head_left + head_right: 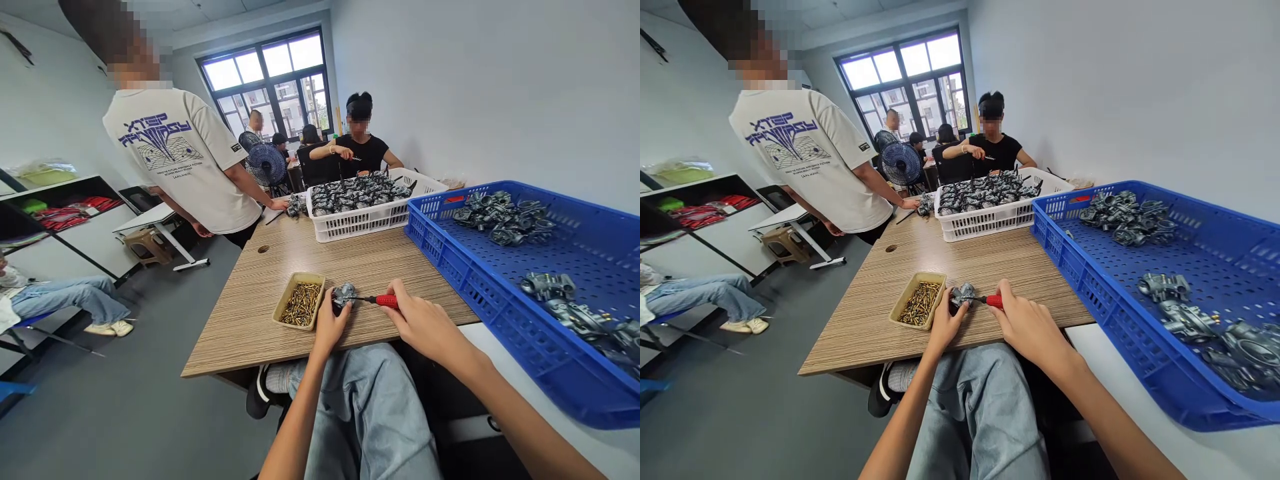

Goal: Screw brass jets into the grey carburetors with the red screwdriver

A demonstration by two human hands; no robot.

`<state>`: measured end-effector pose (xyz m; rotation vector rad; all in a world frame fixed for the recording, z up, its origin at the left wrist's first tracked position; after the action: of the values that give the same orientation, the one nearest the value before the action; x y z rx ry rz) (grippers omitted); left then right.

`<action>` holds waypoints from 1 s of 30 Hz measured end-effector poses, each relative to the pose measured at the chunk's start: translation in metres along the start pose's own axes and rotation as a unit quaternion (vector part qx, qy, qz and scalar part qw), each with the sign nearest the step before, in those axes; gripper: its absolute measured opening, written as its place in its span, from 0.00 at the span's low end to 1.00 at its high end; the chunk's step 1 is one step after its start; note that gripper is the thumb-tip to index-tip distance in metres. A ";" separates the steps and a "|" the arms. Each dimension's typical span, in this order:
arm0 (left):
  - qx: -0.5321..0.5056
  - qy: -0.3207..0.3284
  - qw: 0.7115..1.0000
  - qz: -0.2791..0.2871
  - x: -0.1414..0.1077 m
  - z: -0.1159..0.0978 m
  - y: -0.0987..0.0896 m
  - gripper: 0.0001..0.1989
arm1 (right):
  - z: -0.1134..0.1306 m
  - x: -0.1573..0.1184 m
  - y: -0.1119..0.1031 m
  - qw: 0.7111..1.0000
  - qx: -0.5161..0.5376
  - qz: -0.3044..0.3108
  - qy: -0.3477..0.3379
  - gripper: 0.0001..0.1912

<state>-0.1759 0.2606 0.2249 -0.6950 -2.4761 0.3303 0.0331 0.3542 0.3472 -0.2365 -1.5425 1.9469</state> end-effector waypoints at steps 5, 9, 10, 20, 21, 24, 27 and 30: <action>0.012 0.000 1.000 -0.008 0.000 0.003 0.000 0.27 | 0.000 0.003 -0.002 0.997 -0.074 -0.012 0.024 0.14; 0.012 0.005 1.000 -0.008 0.000 0.004 0.000 0.27 | 0.000 0.003 -0.005 0.994 -0.102 -0.023 0.044 0.15; 0.011 0.005 1.000 -0.007 0.000 0.004 0.000 0.27 | 0.000 0.003 -0.006 0.993 -0.109 -0.025 0.049 0.16; 0.011 0.000 1.000 -0.006 -0.001 0.004 0.000 0.28 | 0.000 0.003 -0.003 0.989 -0.111 -0.042 0.087 0.22; 0.012 0.000 1.000 -0.006 -0.001 0.004 -0.001 0.28 | 0.000 0.003 -0.003 0.989 -0.109 -0.039 0.087 0.22; 0.013 0.003 1.000 -0.002 -0.001 0.003 0.000 0.27 | -0.002 0.003 -0.003 0.991 -0.093 -0.030 0.089 0.21; 0.013 0.006 1.000 -0.003 0.000 0.002 0.000 0.26 | -0.003 0.003 -0.003 0.997 -0.043 -0.028 0.064 0.19; 0.015 0.005 1.000 -0.005 0.000 0.002 0.000 0.27 | -0.003 0.002 -0.002 0.999 0.000 -0.018 0.031 0.17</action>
<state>-0.1769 0.2603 0.2234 -0.6694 -2.4602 0.3591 0.0333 0.3581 0.3485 -0.2659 -1.4980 1.8942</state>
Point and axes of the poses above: each hand's wrist, its own x-axis towards the middle knuckle, its own y-axis out of the palm, z = x × y, the point moved 7 cm from there along x, towards the middle knuckle, and after that the axes turned 9 degrees about -z, right-handed, at the moved point
